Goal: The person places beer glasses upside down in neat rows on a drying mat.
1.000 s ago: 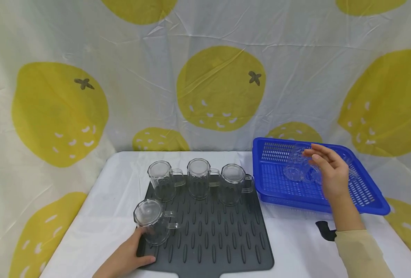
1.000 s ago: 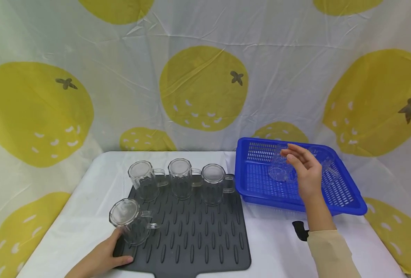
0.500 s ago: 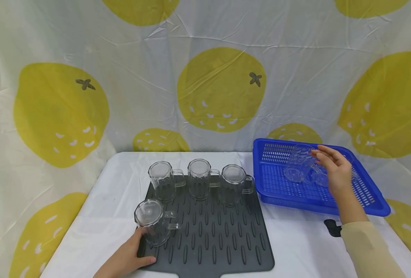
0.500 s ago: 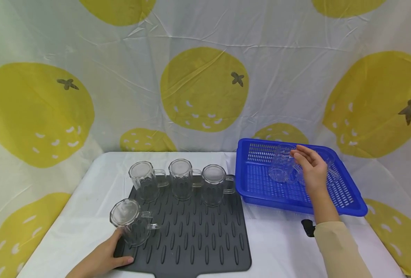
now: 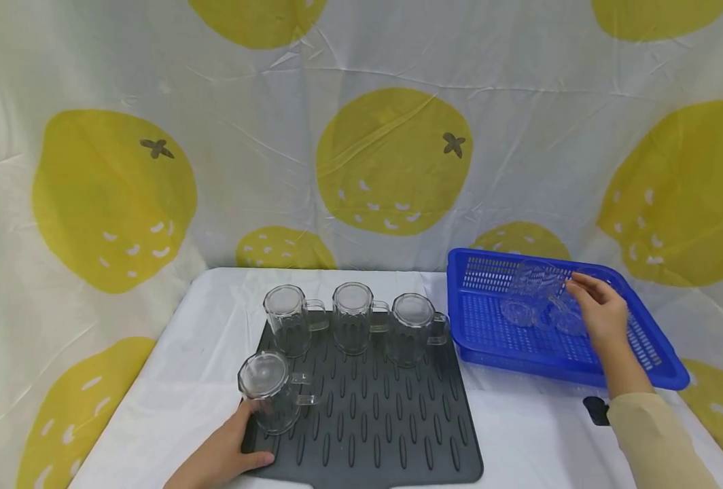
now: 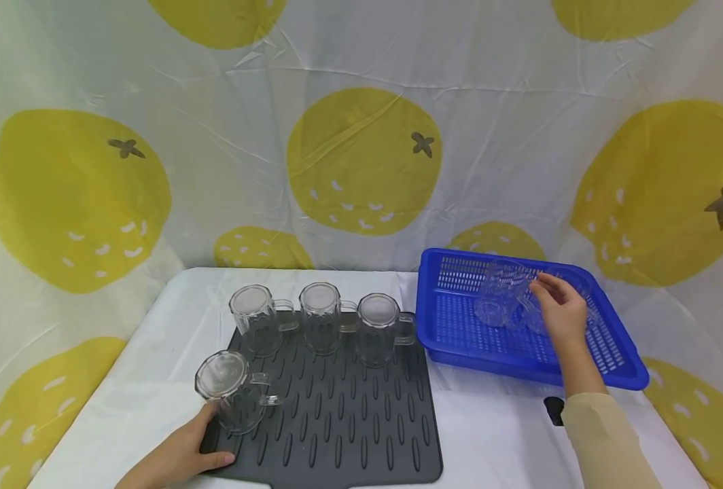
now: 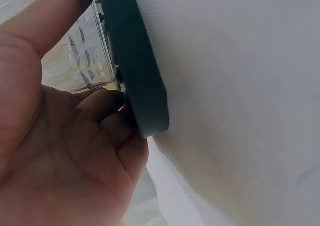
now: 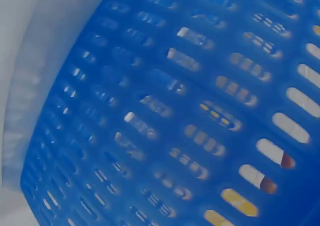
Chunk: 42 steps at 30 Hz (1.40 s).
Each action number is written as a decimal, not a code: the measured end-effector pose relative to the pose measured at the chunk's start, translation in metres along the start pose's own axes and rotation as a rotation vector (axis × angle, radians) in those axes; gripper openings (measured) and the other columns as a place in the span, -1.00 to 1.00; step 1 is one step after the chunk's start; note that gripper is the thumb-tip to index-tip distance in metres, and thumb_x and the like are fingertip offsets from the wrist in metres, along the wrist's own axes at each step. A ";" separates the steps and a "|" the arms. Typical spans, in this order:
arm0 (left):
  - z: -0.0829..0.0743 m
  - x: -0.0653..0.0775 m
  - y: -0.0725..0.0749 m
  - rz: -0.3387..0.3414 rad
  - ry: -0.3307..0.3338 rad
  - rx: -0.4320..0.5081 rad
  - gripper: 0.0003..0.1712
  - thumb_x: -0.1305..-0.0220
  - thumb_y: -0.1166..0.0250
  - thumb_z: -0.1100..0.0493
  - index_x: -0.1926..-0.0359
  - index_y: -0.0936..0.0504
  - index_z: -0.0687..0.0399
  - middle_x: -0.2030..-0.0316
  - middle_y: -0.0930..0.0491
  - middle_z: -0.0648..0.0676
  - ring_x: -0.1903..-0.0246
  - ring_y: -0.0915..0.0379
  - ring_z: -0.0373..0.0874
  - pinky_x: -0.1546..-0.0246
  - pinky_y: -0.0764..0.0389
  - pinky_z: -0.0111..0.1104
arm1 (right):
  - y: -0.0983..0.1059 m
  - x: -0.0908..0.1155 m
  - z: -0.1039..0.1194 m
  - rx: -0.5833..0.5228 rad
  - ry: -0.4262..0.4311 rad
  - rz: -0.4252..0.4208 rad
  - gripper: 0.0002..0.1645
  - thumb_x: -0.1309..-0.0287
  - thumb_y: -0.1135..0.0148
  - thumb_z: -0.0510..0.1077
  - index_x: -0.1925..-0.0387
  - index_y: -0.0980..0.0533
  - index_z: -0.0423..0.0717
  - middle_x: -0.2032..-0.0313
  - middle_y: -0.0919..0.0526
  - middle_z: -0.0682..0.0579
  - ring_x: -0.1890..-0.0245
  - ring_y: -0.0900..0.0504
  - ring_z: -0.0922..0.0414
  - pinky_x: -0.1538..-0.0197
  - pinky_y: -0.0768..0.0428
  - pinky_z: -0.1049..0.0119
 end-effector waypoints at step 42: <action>0.001 -0.002 -0.003 0.013 -0.012 0.012 0.08 0.18 -0.46 -0.20 -0.25 -0.17 0.23 -0.25 -0.14 0.43 -0.23 -0.05 0.34 -0.11 -0.12 0.20 | -0.010 -0.074 -0.156 0.525 -0.106 0.225 0.11 -0.07 0.17 0.51 -0.27 -0.16 -0.36 -0.04 -0.42 -0.43 -0.03 -0.33 -0.37 0.10 -0.35 -0.27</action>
Point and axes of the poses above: each hand's wrist, its own x-axis away from the middle knuckle, its own y-axis out of the back of the hand, z = x × y, the point moved 7 cm from there along -x, towards the middle knuckle
